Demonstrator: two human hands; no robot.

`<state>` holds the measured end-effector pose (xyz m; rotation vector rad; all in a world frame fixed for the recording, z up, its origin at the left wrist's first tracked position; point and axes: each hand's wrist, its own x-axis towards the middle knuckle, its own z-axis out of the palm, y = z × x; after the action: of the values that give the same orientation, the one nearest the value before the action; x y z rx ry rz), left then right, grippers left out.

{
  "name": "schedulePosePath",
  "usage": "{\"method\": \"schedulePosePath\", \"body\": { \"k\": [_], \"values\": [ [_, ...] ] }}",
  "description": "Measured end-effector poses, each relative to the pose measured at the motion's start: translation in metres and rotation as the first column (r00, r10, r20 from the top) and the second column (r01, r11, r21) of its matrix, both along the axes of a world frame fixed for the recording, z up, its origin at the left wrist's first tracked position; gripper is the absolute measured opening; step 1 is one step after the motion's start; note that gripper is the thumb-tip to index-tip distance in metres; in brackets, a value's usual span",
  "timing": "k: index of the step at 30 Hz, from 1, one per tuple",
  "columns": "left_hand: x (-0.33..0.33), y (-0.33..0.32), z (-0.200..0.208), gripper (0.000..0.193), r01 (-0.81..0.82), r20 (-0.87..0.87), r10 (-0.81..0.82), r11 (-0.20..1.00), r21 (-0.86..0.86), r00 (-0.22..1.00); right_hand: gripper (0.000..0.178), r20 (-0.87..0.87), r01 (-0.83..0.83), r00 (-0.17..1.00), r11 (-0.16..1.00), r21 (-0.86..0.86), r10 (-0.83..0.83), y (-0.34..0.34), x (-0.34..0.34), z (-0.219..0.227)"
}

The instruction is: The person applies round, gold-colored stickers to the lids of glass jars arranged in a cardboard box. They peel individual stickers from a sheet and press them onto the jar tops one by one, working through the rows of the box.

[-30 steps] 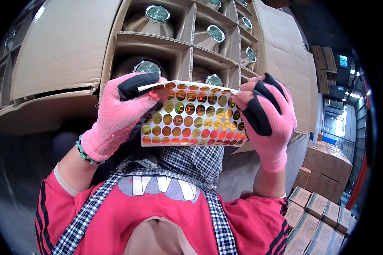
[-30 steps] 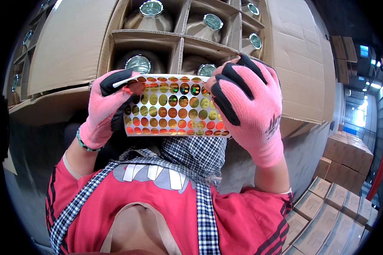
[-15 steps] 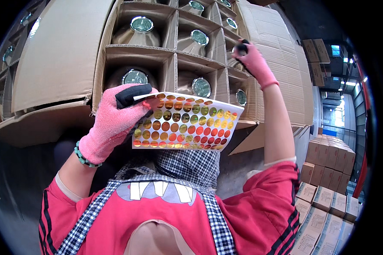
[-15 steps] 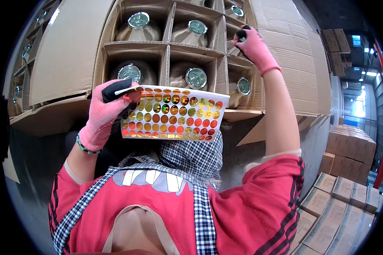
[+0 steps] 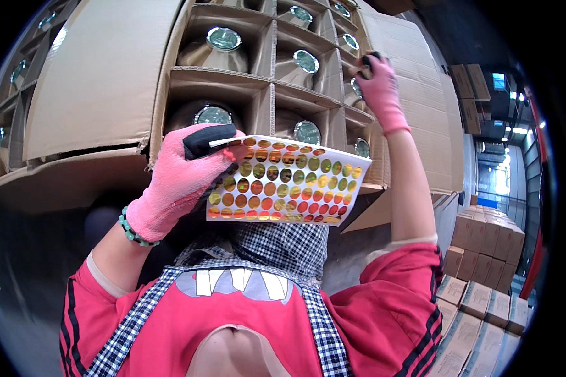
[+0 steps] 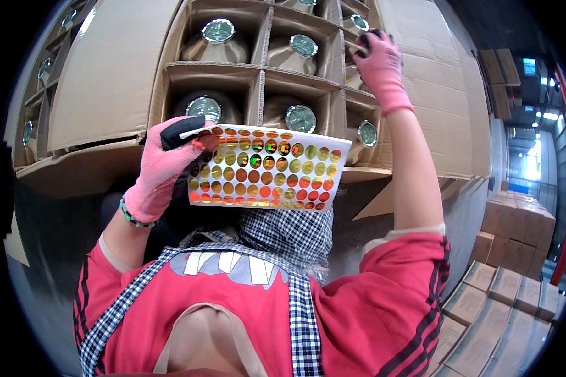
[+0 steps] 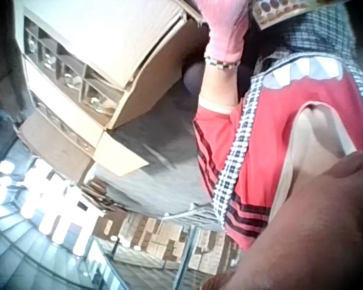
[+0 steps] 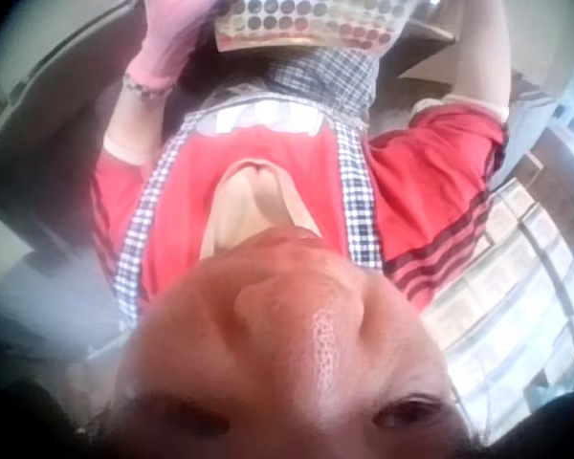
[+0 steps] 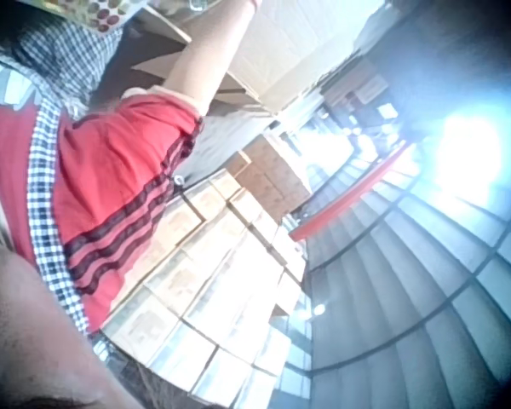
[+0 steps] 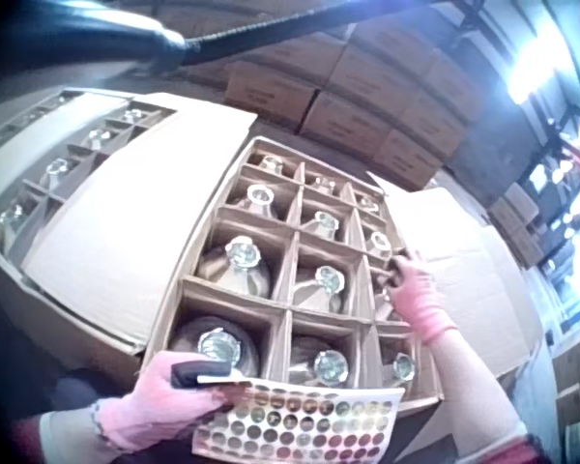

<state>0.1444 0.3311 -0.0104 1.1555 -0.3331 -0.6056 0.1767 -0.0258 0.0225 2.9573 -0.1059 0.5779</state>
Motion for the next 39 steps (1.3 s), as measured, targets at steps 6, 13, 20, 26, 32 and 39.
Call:
{"method": "schedulePosePath", "body": {
  "k": [6,13,20,26,32,39],
  "values": [
    [0.000,0.005,-0.006,0.019,-0.048,-0.006,0.048,0.999,-0.018,0.999,0.025,-0.186,-0.281,0.871,0.772,0.570,0.454,0.142,-0.068,0.074],
    [-0.002,0.001,-0.005,0.018,-0.053,0.022,0.054,0.998,-0.032,0.998,0.014,-0.387,-0.162,0.826,0.829,0.535,0.411,0.151,-0.076,0.072],
    [0.001,0.006,-0.001,0.019,-0.062,-0.045,0.061,0.998,-0.016,0.997,0.018,-0.258,-0.259,0.864,0.821,0.508,0.432,0.155,-0.081,0.072],
    [0.003,0.005,0.000,0.016,-0.061,-0.043,0.062,0.997,0.041,0.997,0.019,-0.139,-0.531,0.818,0.826,0.190,0.558,0.150,-0.084,0.067],
    [0.001,0.003,-0.005,0.016,-0.109,-0.071,0.107,0.994,-0.024,0.992,0.018,-0.093,-0.508,0.844,0.843,0.175,0.528,0.156,-0.084,0.056],
    [0.002,0.002,-0.005,0.018,-0.060,-0.008,0.059,0.995,-0.084,0.998,0.017,-0.283,-0.027,0.931,0.817,0.577,0.231,0.160,-0.086,0.059]
  ]
}}
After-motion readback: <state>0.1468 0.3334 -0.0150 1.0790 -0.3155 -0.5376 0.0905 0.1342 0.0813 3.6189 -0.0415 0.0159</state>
